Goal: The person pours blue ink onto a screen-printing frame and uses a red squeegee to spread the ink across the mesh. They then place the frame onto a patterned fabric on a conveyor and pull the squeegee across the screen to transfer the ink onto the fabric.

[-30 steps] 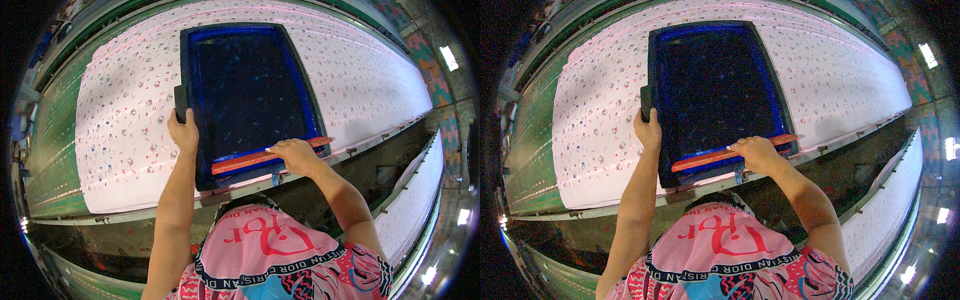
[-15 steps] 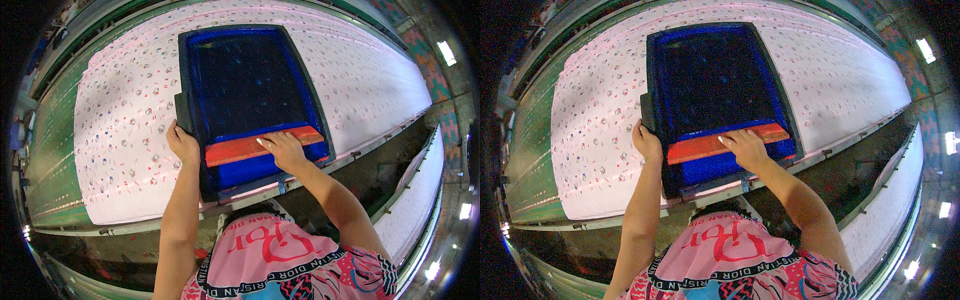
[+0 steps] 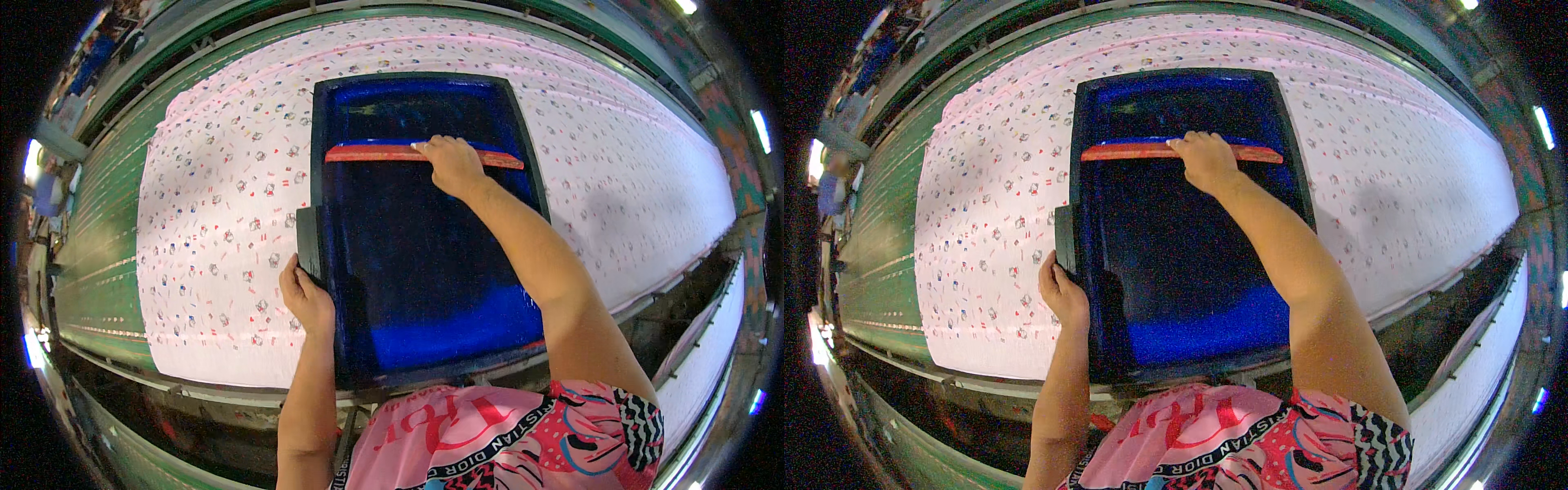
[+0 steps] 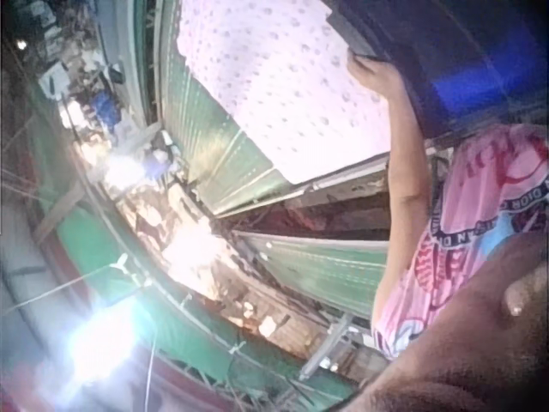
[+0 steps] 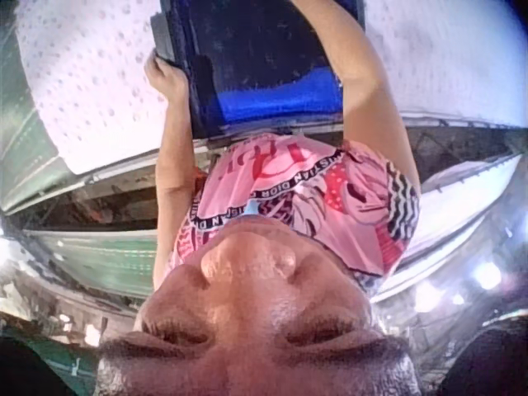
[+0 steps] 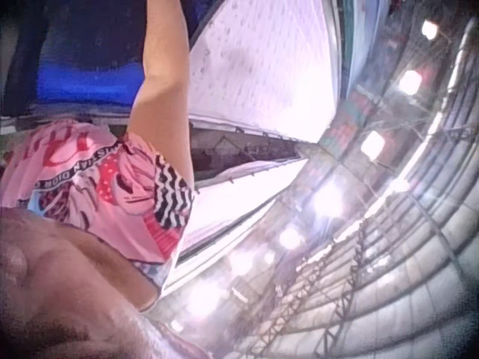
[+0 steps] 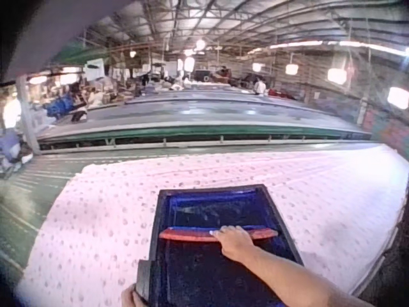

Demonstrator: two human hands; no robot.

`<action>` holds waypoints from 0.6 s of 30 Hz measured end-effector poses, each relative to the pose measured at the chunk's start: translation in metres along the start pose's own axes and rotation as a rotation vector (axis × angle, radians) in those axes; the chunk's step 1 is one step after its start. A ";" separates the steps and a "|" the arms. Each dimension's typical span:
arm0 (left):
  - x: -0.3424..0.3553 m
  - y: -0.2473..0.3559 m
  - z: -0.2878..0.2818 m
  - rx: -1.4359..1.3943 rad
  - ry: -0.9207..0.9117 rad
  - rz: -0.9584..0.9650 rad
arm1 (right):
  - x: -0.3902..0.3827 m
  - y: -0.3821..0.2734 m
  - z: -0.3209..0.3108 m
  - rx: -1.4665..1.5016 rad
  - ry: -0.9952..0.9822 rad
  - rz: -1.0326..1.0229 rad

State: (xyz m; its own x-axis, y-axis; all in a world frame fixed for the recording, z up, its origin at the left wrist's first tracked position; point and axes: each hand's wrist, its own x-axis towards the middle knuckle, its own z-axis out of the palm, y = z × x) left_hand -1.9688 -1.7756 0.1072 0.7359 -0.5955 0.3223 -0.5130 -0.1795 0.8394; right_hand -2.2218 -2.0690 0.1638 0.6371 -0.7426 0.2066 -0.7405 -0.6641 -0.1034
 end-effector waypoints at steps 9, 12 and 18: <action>0.003 0.009 0.007 0.097 0.023 -0.019 | 0.128 0.088 0.029 -0.025 0.046 -0.049; 0.001 -0.001 0.005 0.120 0.034 0.001 | 0.147 0.090 0.018 0.045 0.043 -0.059; -0.001 0.004 0.007 0.115 0.016 -0.035 | 0.158 0.114 0.018 0.046 0.132 -0.075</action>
State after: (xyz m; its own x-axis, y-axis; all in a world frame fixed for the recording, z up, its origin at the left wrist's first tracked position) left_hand -1.9742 -1.7810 0.1072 0.7608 -0.5748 0.3015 -0.5333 -0.2889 0.7951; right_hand -2.2019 -2.2640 0.1669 0.6546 -0.6745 0.3414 -0.6792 -0.7230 -0.1262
